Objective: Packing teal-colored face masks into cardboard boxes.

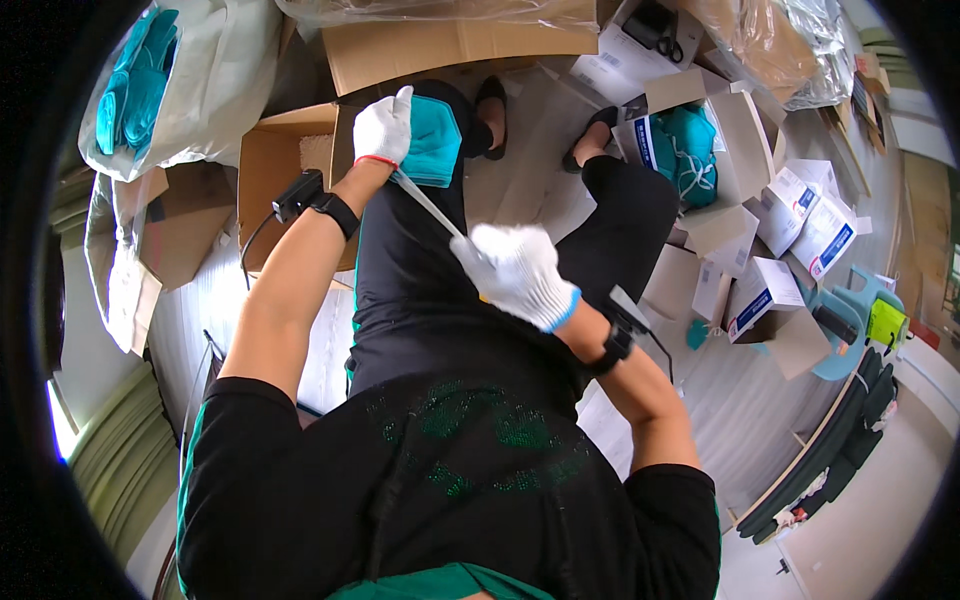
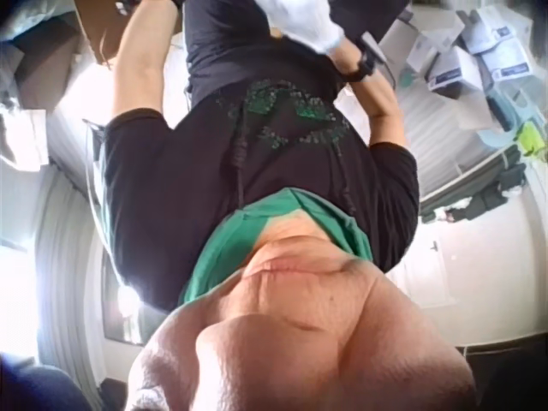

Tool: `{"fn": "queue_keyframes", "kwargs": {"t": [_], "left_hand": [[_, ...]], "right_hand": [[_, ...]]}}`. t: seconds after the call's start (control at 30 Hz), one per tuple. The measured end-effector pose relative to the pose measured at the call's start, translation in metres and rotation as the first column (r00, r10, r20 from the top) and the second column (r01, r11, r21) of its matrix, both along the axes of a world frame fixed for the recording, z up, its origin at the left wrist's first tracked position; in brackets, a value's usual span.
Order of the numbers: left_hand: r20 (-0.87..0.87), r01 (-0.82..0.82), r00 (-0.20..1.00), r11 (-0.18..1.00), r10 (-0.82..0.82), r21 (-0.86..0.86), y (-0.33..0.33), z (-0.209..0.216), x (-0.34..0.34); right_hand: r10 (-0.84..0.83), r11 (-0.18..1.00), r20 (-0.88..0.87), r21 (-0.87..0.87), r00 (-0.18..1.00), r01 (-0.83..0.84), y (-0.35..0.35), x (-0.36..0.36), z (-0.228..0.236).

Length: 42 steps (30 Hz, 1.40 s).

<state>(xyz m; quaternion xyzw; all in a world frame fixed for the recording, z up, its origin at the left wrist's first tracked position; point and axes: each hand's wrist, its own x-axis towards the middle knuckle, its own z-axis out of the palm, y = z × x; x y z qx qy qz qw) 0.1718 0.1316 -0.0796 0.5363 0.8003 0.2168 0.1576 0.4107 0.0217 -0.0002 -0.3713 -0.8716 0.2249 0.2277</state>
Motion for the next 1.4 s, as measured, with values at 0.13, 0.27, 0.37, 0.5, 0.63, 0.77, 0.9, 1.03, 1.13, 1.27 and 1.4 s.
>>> {"fn": "queue_keyframes", "kwargs": {"t": [0.13, 0.27, 0.37, 0.5, 0.63, 0.77, 0.9, 1.03, 1.13, 1.27, 1.4], "left_hand": [[-0.015, -0.035, 0.999, 0.998, 0.036, 0.046, 0.000, 0.002, 0.006], [-0.064, -0.031, 0.997, 0.996, 0.036, 0.087, 0.003, -0.003, 0.011], [-0.119, 0.000, 0.993, 0.997, 0.008, 0.071, 0.004, -0.002, 0.018], [-0.077, 0.011, 0.997, 0.997, -0.005, 0.079, 0.001, -0.001, 0.024], [-0.116, -0.017, 0.993, 1.000, 0.020, 0.020, 0.010, -0.009, -0.002], [-0.097, 0.022, 0.995, 0.982, -0.004, 0.189, 0.004, -0.021, -0.027], [-0.010, 0.085, 0.996, 0.988, -0.085, 0.127, -0.017, 0.028, -0.001], [0.049, 0.193, 0.978, 0.969, -0.202, 0.155, -0.040, 0.029, -0.011], [0.020, 0.150, 0.987, 0.955, -0.160, 0.256, -0.048, 0.108, -0.035], [-0.376, 0.149, 0.891, 0.617, 0.255, 0.772, -0.045, 0.232, -0.122], [-0.418, 0.255, 0.619, 0.333, 0.665, 0.908, -0.030, 0.313, -0.214]], "right_hand": [[-0.092, 0.941, -0.094, -0.333, 0.991, 0.056, -0.018, 0.030, 0.031], [-0.209, 0.877, 0.012, -0.439, 0.978, 0.193, -0.035, 0.054, 0.050], [-0.274, 0.813, 0.053, -0.521, 0.960, 0.261, -0.048, 0.073, 0.054], [-0.410, 0.612, 0.036, -0.730, 0.911, 0.304, -0.055, 0.080, 0.074], [-0.529, 0.677, -0.168, -0.674, 0.832, 0.295, -0.072, 0.127, 0.099], [-0.710, 0.529, -0.002, -0.662, 0.705, 0.531, -0.090, 0.151, 0.095], [-0.796, 0.364, 0.030, -0.774, 0.604, 0.519, -0.084, 0.133, 0.040], [-0.784, 0.343, 0.021, -0.818, 0.621, 0.462, -0.082, 0.101, 0.011], [-0.693, 0.467, 0.017, -0.751, 0.721, 0.467, -0.084, 0.106, 0.018], [-0.739, 0.419, -0.033, -0.805, 0.673, 0.420, -0.084, 0.105, 0.019], [-0.762, 0.440, -0.084, -0.795, 0.642, 0.417, -0.085, 0.104, 0.007]]}}
